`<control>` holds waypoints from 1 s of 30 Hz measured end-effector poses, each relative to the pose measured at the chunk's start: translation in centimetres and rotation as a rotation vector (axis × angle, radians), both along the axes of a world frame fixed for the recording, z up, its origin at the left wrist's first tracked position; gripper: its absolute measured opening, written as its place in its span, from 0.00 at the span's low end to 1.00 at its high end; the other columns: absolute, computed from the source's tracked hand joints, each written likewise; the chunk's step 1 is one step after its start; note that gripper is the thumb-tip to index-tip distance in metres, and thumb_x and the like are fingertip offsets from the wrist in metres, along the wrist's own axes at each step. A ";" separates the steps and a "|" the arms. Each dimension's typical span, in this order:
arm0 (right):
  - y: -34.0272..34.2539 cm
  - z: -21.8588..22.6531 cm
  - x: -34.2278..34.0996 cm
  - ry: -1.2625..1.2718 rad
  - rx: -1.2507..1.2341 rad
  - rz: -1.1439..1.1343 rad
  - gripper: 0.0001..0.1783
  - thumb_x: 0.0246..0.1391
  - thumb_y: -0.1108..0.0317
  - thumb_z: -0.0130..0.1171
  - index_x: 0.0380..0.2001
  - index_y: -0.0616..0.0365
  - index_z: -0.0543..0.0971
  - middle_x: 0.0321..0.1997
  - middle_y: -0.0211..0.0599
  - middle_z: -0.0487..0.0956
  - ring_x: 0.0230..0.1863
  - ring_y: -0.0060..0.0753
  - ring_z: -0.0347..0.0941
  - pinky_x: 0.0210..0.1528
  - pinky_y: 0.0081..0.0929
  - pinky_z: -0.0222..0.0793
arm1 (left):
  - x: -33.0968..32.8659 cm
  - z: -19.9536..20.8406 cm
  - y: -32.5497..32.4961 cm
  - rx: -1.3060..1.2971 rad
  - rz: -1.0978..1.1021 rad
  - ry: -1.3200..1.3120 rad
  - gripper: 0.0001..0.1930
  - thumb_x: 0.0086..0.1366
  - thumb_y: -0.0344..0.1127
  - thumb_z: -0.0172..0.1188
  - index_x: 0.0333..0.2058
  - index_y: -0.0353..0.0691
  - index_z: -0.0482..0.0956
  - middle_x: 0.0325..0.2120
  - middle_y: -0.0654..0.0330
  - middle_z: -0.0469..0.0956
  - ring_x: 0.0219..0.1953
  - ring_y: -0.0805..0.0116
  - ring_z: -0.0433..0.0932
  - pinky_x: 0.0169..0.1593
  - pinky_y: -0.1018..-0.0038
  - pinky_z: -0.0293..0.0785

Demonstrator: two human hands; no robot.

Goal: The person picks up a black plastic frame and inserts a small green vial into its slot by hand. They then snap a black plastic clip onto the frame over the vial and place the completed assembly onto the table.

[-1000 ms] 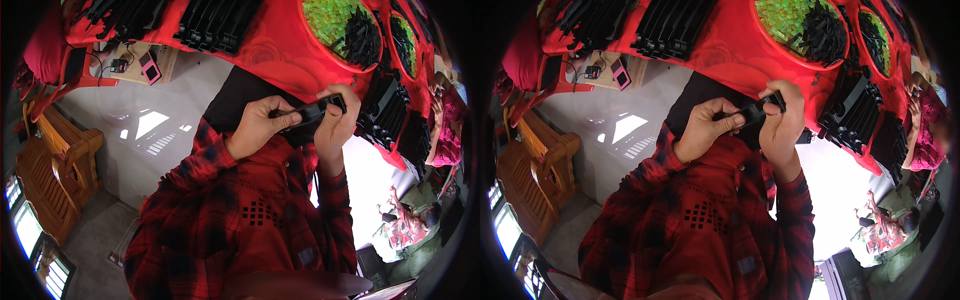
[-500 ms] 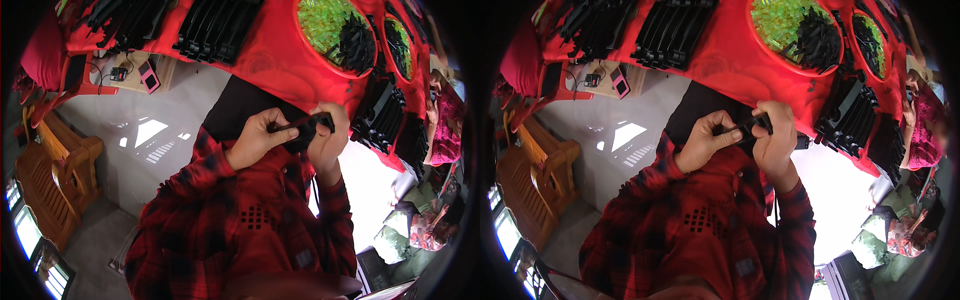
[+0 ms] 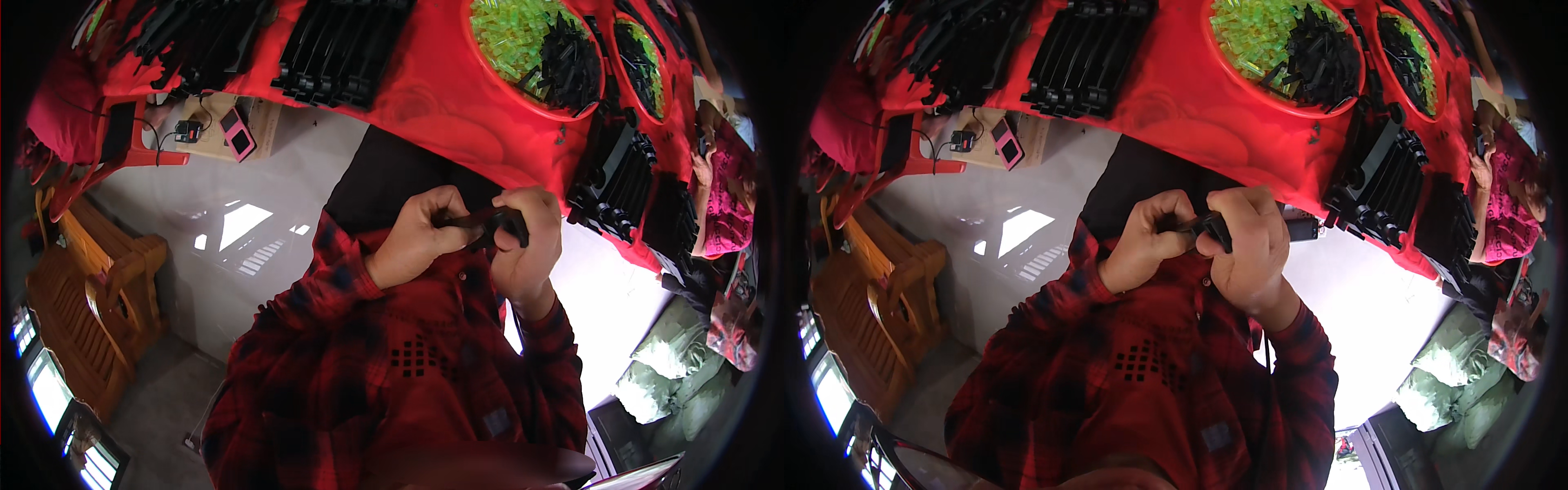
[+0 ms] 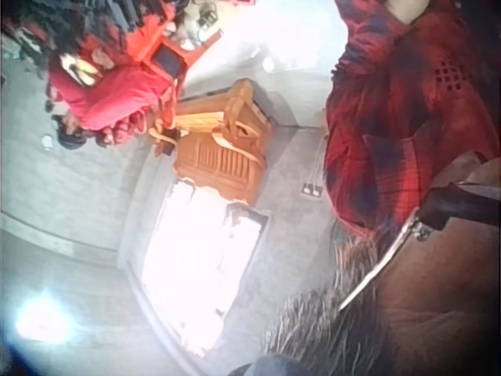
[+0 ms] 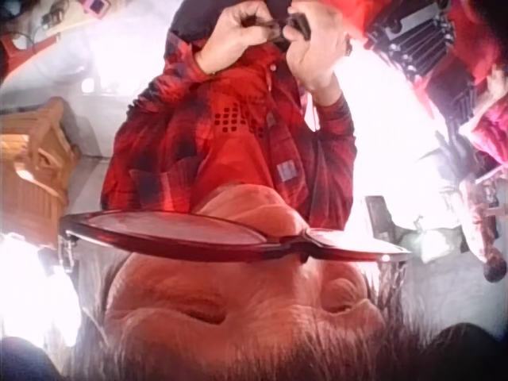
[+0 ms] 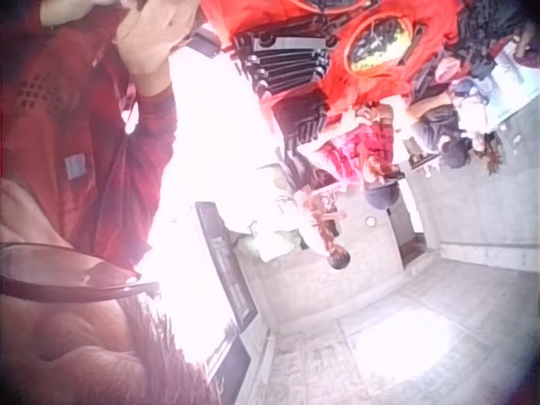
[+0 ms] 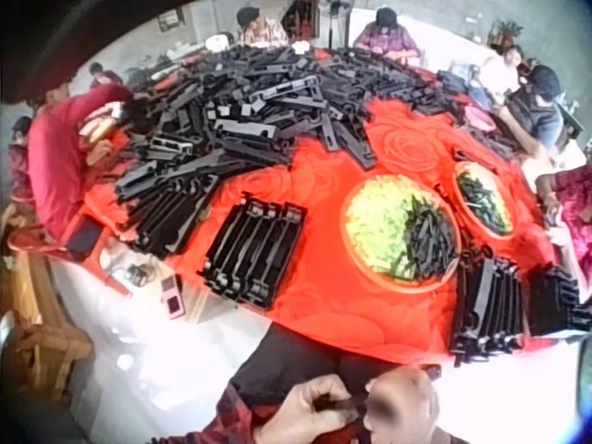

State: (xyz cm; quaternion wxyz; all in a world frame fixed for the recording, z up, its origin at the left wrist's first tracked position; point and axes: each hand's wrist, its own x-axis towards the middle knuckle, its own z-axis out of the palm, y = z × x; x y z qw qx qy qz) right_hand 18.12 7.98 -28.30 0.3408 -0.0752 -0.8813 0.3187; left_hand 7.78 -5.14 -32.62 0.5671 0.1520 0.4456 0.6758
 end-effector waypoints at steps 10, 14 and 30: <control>1.5 -2.0 -0.6 -0.015 -0.239 -0.163 0.14 0.71 0.68 0.42 0.51 0.66 0.69 0.37 0.43 0.76 0.36 0.28 0.73 0.42 0.24 0.69 | -2.8 0.6 1.3 -0.120 -0.211 0.139 0.09 0.68 0.36 0.63 0.34 0.40 0.73 0.26 0.70 0.72 0.29 0.84 0.67 0.33 0.84 0.65; 1.8 -2.7 -0.6 -0.043 -0.314 -0.184 0.12 0.71 0.70 0.41 0.51 0.65 0.69 0.40 0.40 0.74 0.37 0.26 0.72 0.44 0.23 0.67 | -2.9 0.1 0.6 -0.096 -0.219 0.067 0.11 0.69 0.34 0.60 0.45 0.34 0.76 0.31 0.66 0.76 0.33 0.81 0.72 0.41 0.81 0.72; 3.2 -4.7 -1.5 -0.111 -0.568 -0.243 0.12 0.72 0.65 0.44 0.48 0.59 0.74 0.33 0.29 0.74 0.34 0.17 0.68 0.37 0.18 0.66 | -5.4 -0.1 0.7 -0.010 -0.346 -0.198 0.18 0.68 0.34 0.53 0.51 0.26 0.76 0.40 0.54 0.81 0.41 0.69 0.81 0.50 0.73 0.76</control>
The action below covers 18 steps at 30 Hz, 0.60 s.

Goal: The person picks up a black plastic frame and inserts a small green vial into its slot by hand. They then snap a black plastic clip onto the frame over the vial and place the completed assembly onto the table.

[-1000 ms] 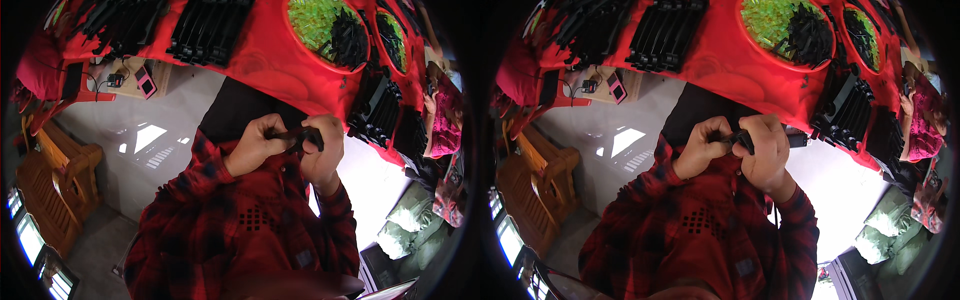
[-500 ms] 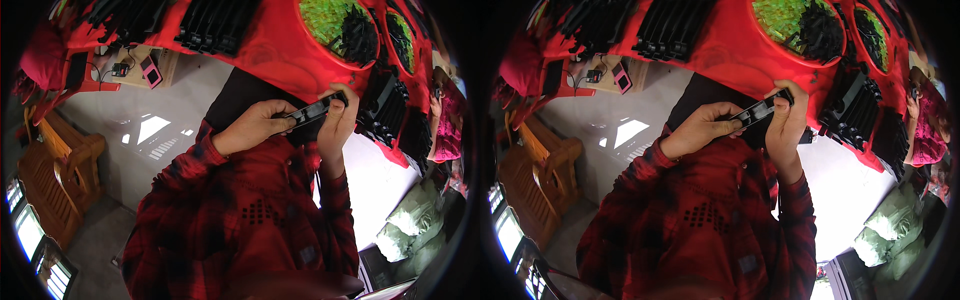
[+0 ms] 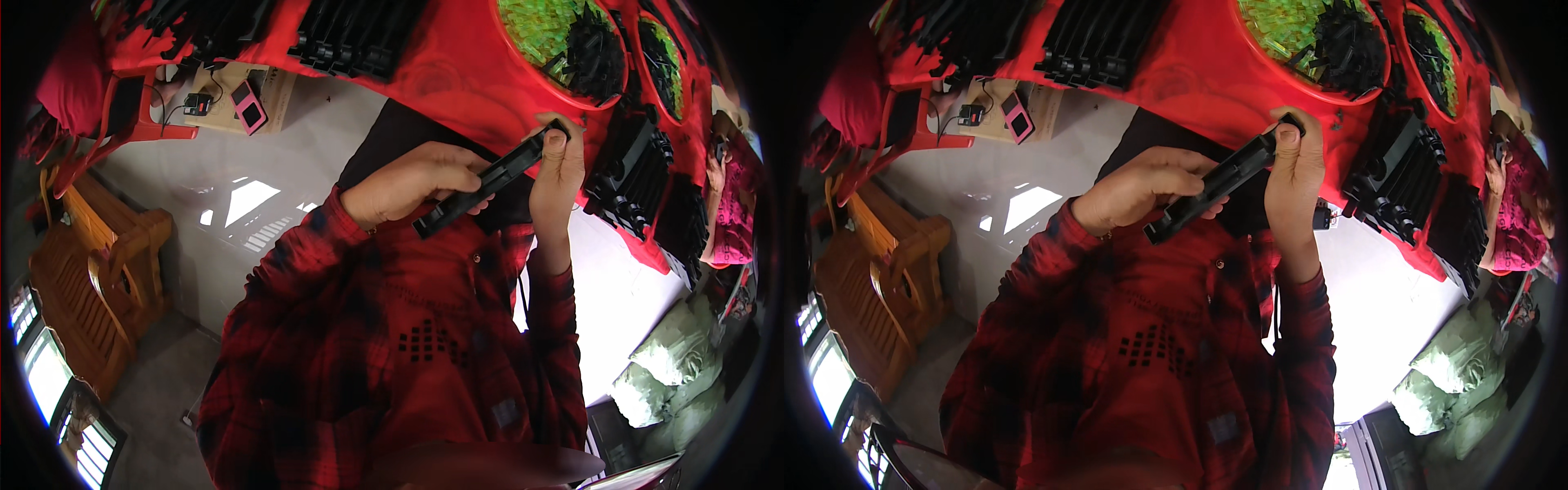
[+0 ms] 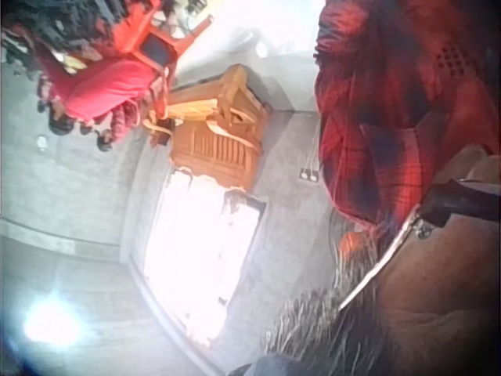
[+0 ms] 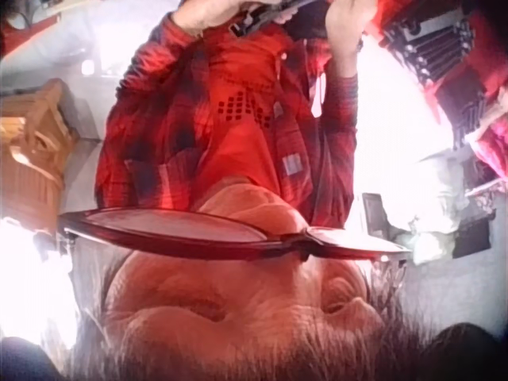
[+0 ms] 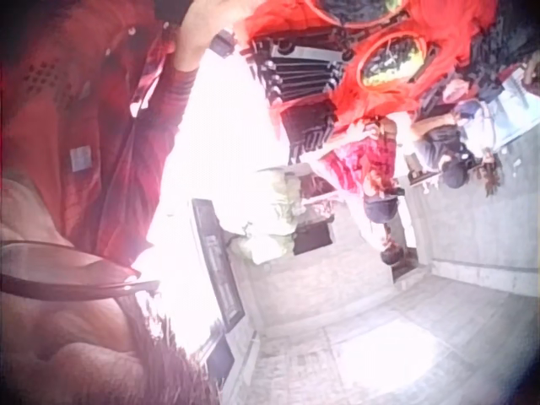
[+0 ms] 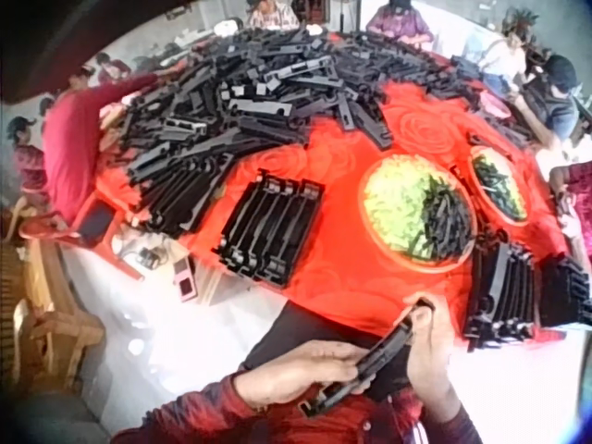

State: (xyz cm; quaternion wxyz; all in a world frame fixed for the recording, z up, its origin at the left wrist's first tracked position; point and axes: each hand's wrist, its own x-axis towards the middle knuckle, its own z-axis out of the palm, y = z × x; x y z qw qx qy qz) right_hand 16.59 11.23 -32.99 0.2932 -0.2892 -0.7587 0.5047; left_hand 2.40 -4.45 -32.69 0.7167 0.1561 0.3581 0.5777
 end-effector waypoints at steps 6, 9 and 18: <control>-0.1 0.0 -0.2 0.004 -0.074 -0.045 0.13 0.72 0.63 0.45 0.48 0.59 0.74 0.33 0.27 0.73 0.33 0.16 0.67 0.36 0.17 0.66 | -0.4 -0.2 0.0 -0.026 0.016 -0.051 0.25 0.72 0.42 0.43 0.56 0.25 0.73 0.44 0.48 0.80 0.45 0.60 0.81 0.54 0.67 0.76; 0.1 -0.2 -0.3 0.018 -0.055 -0.039 0.13 0.72 0.63 0.45 0.48 0.59 0.74 0.32 0.27 0.73 0.32 0.16 0.67 0.36 0.17 0.66 | -0.5 -0.1 0.1 -0.021 0.006 -0.039 0.25 0.73 0.43 0.43 0.56 0.26 0.72 0.45 0.48 0.80 0.46 0.60 0.81 0.54 0.66 0.76; 1.3 -2.1 -1.4 -0.023 -0.165 -0.124 0.16 0.72 0.61 0.46 0.48 0.62 0.76 0.33 0.30 0.75 0.30 0.18 0.70 0.33 0.19 0.67 | -0.9 0.8 0.7 -0.028 0.023 0.668 0.28 0.60 0.32 0.68 0.57 0.34 0.70 0.51 0.55 0.75 0.53 0.64 0.76 0.57 0.69 0.71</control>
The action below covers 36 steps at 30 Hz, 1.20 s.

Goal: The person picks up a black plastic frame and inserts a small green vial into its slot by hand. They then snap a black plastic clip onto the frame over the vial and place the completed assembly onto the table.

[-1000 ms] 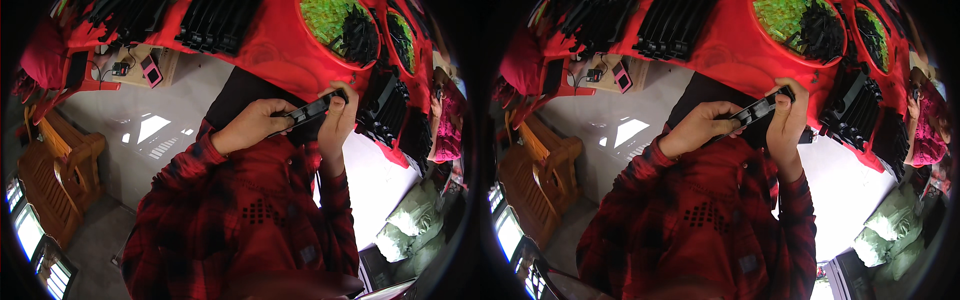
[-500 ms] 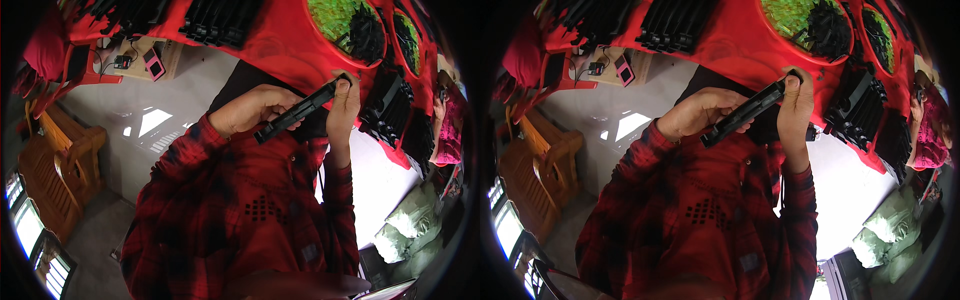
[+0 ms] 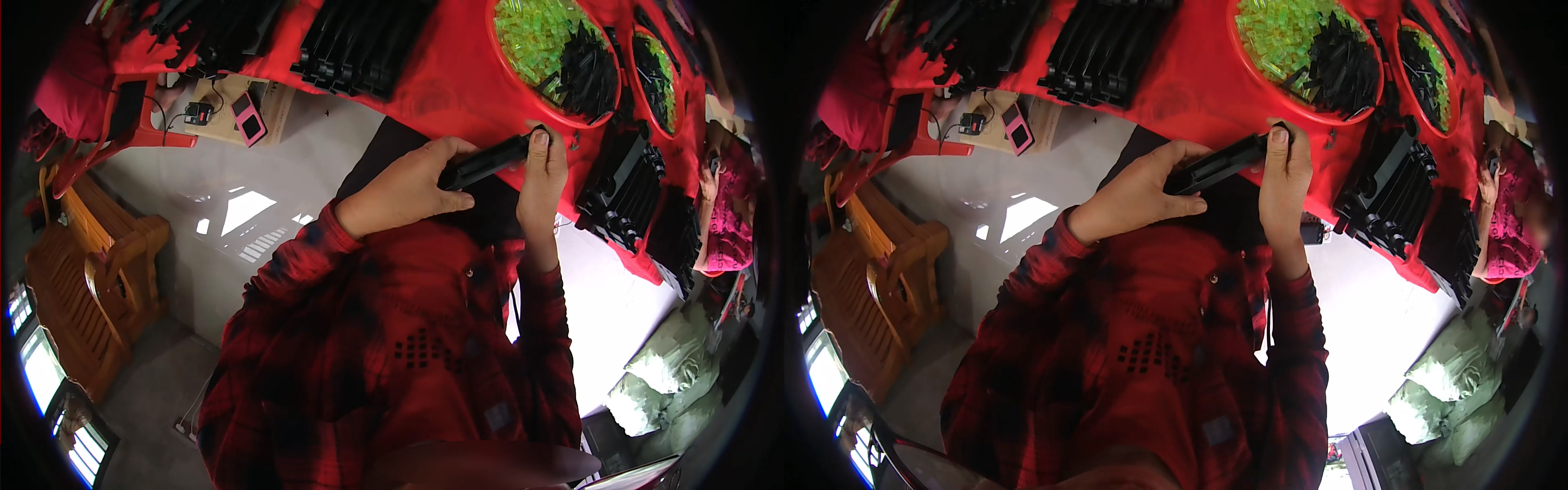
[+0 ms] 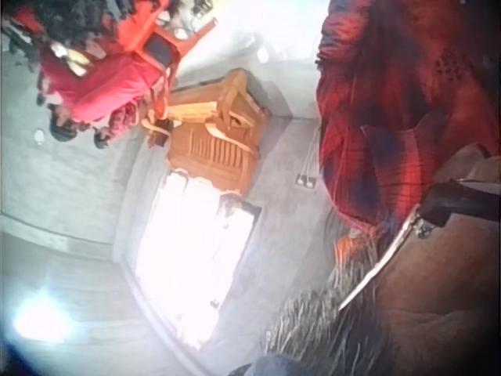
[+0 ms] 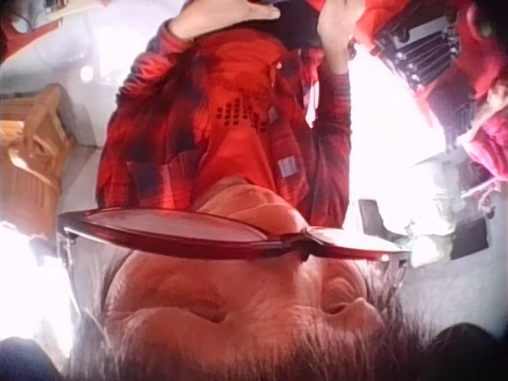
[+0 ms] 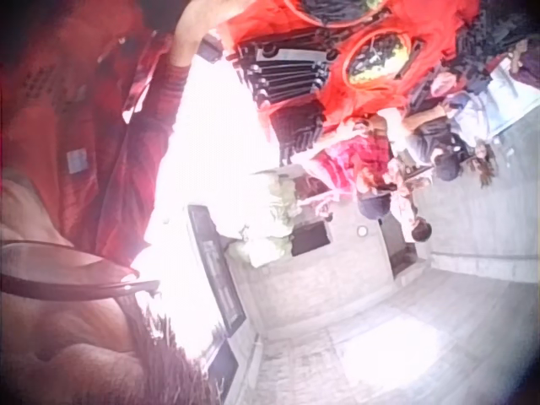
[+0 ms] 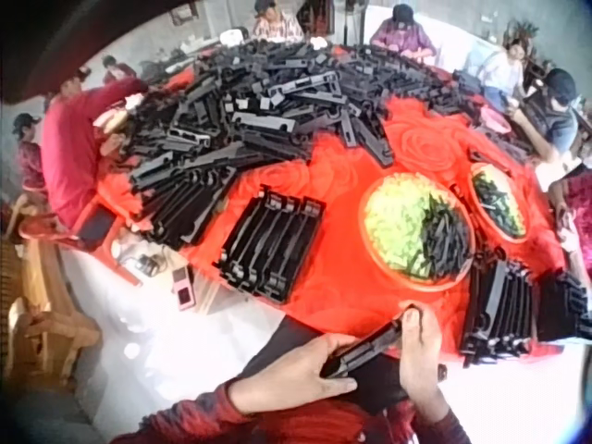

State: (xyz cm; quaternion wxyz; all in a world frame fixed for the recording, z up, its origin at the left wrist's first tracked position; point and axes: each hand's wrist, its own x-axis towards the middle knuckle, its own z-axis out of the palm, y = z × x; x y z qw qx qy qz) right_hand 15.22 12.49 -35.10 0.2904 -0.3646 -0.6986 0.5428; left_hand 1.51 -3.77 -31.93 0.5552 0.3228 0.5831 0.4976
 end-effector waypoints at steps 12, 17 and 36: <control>5.3 3.5 -2.5 -0.178 0.643 0.043 0.08 0.60 0.73 0.60 0.43 0.58 0.81 0.35 0.39 0.78 0.33 0.31 0.77 0.32 0.29 0.70 | -2.1 -0.8 2.5 0.131 0.016 0.921 0.21 0.55 0.32 0.68 0.48 0.43 0.77 0.41 0.59 0.76 0.46 0.53 0.76 0.48 0.61 0.73; 8.5 2.5 -5.6 -0.225 0.872 0.261 0.09 0.54 0.75 0.62 0.39 0.60 0.77 0.37 0.44 0.77 0.37 0.51 0.75 0.41 0.41 0.72 | -2.0 -2.0 4.3 0.200 0.047 1.143 0.21 0.51 0.32 0.70 0.46 0.46 0.80 0.40 0.63 0.76 0.46 0.60 0.73 0.49 0.63 0.68; 4.5 3.9 -1.8 -0.082 0.180 0.232 0.10 0.63 0.73 0.57 0.47 0.62 0.78 0.36 0.29 0.78 0.32 0.17 0.72 0.34 0.19 0.69 | -2.6 -2.5 4.9 0.229 0.053 1.145 0.21 0.54 0.41 0.70 0.48 0.45 0.81 0.37 0.65 0.77 0.42 0.65 0.73 0.49 0.66 0.62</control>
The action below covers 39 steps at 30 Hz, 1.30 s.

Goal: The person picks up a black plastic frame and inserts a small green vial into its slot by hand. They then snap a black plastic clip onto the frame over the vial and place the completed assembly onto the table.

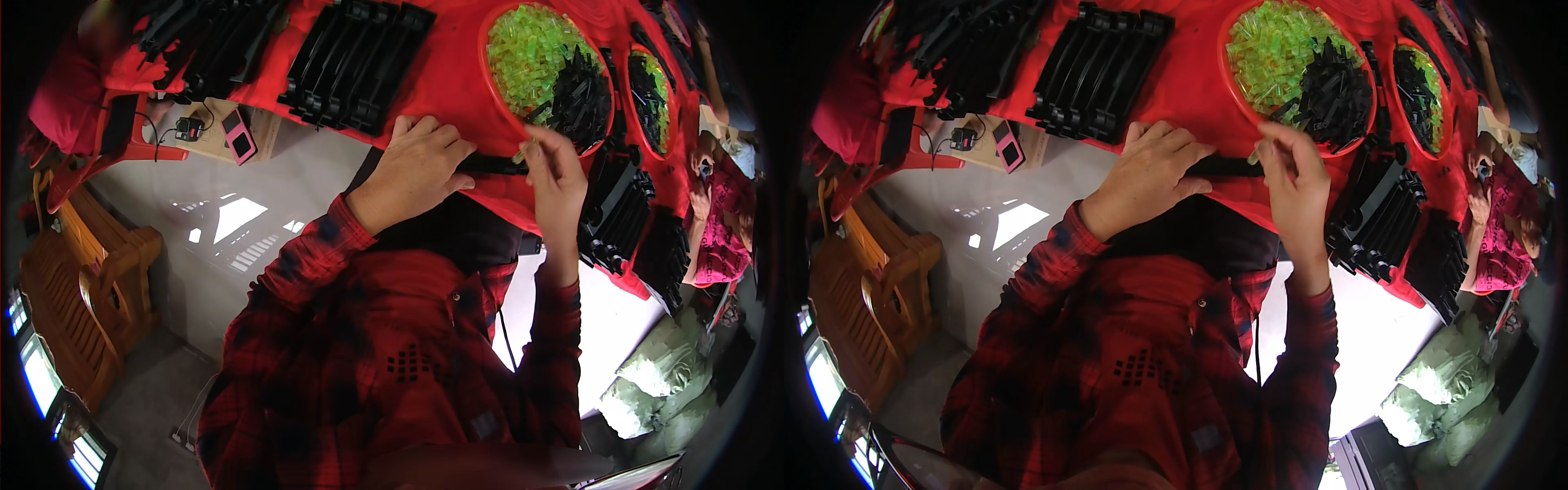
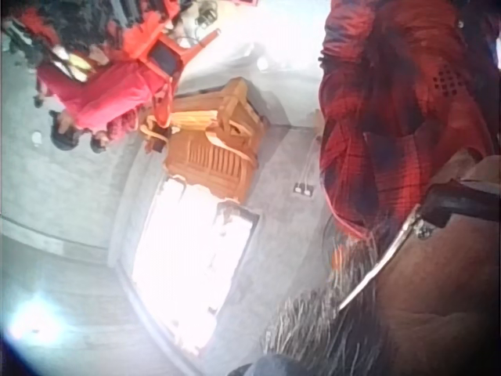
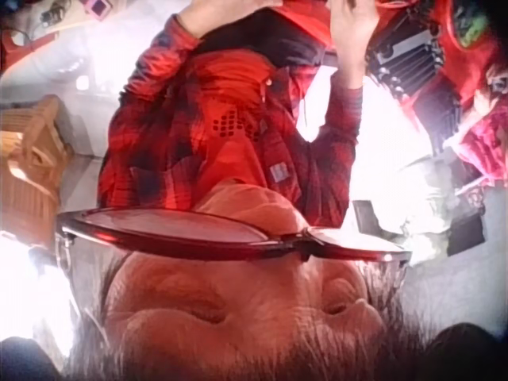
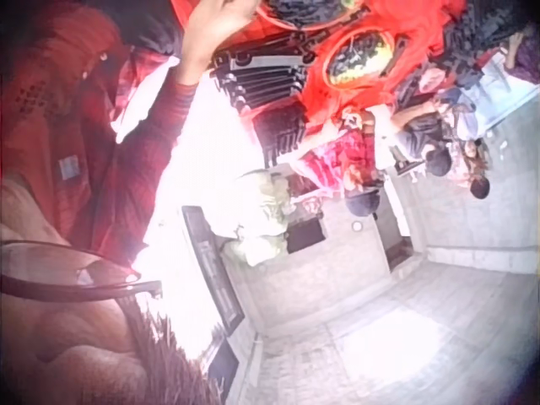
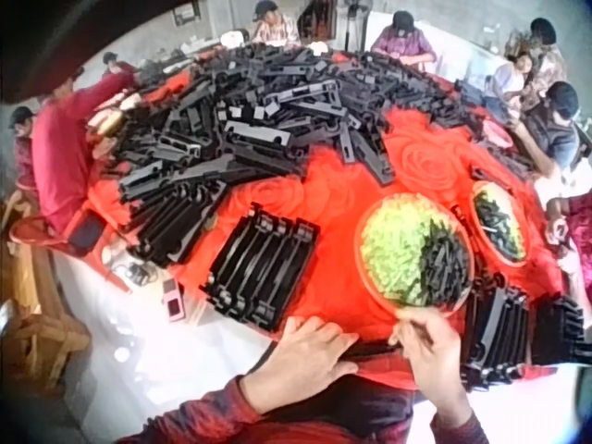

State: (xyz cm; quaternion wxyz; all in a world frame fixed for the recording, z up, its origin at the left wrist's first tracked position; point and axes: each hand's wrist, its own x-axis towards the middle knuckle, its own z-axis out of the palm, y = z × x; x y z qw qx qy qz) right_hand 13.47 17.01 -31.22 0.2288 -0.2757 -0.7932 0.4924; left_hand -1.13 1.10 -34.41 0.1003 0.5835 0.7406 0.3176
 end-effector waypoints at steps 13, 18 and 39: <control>-2.4 -4.7 1.6 0.000 0.337 -0.055 0.08 0.55 0.78 0.63 0.40 0.63 0.79 0.36 0.43 0.80 0.36 0.40 0.79 0.38 0.30 0.75 | 0.6 -0.3 1.2 -0.009 0.097 0.032 0.08 0.61 0.34 0.61 0.40 0.44 0.82 0.33 0.62 0.77 0.40 0.61 0.75 0.47 0.63 0.64; -2.6 -5.4 1.6 -0.034 0.400 -0.044 0.09 0.55 0.76 0.65 0.40 0.61 0.79 0.35 0.41 0.81 0.35 0.41 0.79 0.37 0.30 0.75 | 0.7 -0.1 1.9 -0.092 0.157 -0.042 0.06 0.59 0.34 0.64 0.35 0.44 0.81 0.31 0.62 0.78 0.39 0.59 0.75 0.47 0.62 0.65; -3.0 -5.7 1.1 -0.087 0.411 -0.061 0.07 0.57 0.73 0.63 0.39 0.59 0.79 0.32 0.39 0.79 0.22 0.33 0.74 0.25 0.28 0.71 | 0.0 -0.5 3.0 -0.153 0.095 -0.115 0.05 0.56 0.32 0.65 0.32 0.44 0.80 0.33 0.64 0.79 0.40 0.59 0.77 0.47 0.62 0.67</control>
